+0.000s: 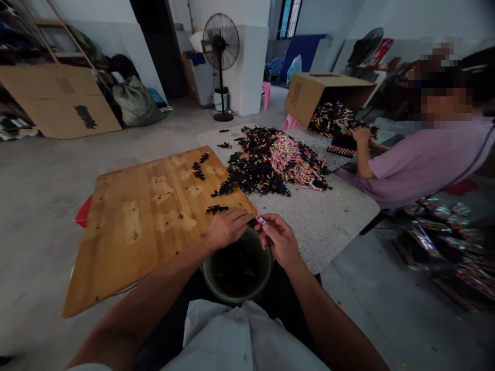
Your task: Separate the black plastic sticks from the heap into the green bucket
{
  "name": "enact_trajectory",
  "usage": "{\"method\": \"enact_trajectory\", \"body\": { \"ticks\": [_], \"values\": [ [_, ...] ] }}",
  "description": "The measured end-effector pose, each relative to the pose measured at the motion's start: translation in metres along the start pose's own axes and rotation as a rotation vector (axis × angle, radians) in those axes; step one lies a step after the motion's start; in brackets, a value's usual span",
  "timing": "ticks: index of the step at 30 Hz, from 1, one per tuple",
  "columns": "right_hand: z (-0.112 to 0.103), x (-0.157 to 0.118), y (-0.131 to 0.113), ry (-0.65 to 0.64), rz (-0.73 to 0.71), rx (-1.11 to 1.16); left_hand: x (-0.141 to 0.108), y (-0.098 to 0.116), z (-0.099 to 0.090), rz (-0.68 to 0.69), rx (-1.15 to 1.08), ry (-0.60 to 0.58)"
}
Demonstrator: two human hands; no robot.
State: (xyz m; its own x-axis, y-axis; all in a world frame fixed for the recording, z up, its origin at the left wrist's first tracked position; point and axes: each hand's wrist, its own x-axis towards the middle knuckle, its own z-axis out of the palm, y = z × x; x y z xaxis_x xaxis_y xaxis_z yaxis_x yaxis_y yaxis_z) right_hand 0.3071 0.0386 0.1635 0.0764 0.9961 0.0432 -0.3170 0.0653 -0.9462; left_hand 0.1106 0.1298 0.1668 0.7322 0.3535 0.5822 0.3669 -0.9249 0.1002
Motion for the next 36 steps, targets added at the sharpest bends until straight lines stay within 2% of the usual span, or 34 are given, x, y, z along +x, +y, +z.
{"method": "enact_trajectory", "body": {
  "ticks": [4, 12, 19, 24, 33, 36],
  "values": [
    [0.002, -0.007, -0.007, 0.007, -0.043, -0.069, 0.004, 0.007, -0.005, 0.025, 0.033, 0.071],
    [-0.003, -0.013, -0.004, 0.073, -0.139, -0.323, 0.003, 0.006, -0.006, 0.048, 0.071, -0.025],
    [-0.021, -0.012, -0.004, -0.034, -0.24, -0.578, 0.007, 0.006, -0.017, 0.12, 0.068, -0.129],
    [-0.022, -0.012, -0.002, -0.011, -0.323, -0.713, 0.005, 0.005, -0.015, 0.088, 0.028, -0.146],
    [-0.026, -0.013, -0.004, -0.093, -0.4, -0.789, 0.006, 0.007, -0.015, 0.093, 0.03, -0.152],
    [-0.027, -0.012, -0.007, -0.143, -0.348, -0.705, 0.005, 0.008, -0.012, 0.057, -0.024, -0.166]
  ]
}}
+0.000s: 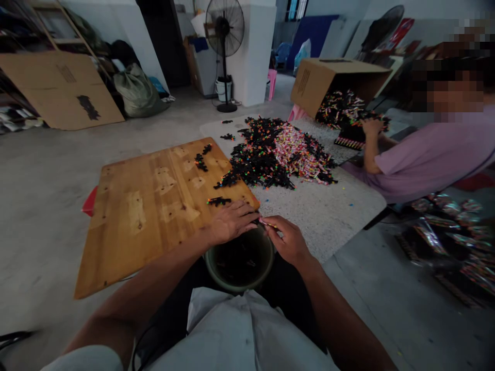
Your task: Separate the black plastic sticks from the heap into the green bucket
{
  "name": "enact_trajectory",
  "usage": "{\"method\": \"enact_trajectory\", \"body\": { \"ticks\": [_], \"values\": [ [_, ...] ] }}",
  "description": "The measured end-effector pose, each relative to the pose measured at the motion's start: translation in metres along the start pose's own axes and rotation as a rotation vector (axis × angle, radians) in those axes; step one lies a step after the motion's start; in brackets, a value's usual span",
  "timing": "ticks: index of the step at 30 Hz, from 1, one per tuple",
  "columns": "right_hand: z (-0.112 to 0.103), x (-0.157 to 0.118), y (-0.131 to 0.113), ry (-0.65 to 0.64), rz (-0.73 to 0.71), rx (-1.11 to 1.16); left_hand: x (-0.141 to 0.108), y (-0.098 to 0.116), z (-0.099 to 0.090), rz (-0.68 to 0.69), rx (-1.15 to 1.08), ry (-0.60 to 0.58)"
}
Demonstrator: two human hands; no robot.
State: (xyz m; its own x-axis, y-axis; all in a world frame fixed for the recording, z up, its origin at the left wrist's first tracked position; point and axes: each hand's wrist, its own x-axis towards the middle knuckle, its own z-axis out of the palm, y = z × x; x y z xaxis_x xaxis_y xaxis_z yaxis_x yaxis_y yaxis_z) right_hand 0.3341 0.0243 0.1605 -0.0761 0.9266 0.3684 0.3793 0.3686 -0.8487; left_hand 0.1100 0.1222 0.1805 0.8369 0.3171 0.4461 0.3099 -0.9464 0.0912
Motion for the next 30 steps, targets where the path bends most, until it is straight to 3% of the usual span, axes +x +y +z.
{"method": "enact_trajectory", "body": {
  "ticks": [4, 8, 16, 19, 21, 23, 25, 28, 30],
  "values": [
    [-0.004, 0.0, 0.0, -0.043, 0.208, 0.306, -0.001, 0.006, 0.001, -0.06, -0.154, -0.001],
    [-0.009, 0.002, 0.002, -0.092, 0.319, 0.474, -0.002, 0.01, -0.001, -0.117, -0.363, -0.089],
    [-0.006, 0.001, 0.017, -0.268, 0.414, 0.461, -0.012, 0.012, 0.019, -0.208, -0.49, -0.194],
    [-0.014, 0.007, 0.035, -0.475, 0.432, 0.398, -0.021, 0.011, 0.028, -0.257, -0.421, -0.291],
    [-0.03, 0.024, 0.057, -0.551, 0.425, 0.203, -0.028, 0.005, 0.032, -0.265, -0.375, -0.377],
    [-0.054, 0.053, 0.088, -0.433, 0.449, -0.137, -0.034, -0.009, 0.034, -0.287, -0.34, -0.387],
    [-0.083, 0.088, 0.122, -0.166, 0.56, -0.586, -0.038, -0.031, 0.037, -0.338, -0.288, -0.305],
    [-0.123, 0.137, 0.165, 0.002, 0.625, -0.832, -0.042, -0.072, 0.043, -0.494, -0.139, -0.166],
    [-0.14, 0.158, 0.185, 0.043, 0.632, -0.928, -0.044, -0.096, 0.048, -0.638, -0.051, -0.158]
  ]
}}
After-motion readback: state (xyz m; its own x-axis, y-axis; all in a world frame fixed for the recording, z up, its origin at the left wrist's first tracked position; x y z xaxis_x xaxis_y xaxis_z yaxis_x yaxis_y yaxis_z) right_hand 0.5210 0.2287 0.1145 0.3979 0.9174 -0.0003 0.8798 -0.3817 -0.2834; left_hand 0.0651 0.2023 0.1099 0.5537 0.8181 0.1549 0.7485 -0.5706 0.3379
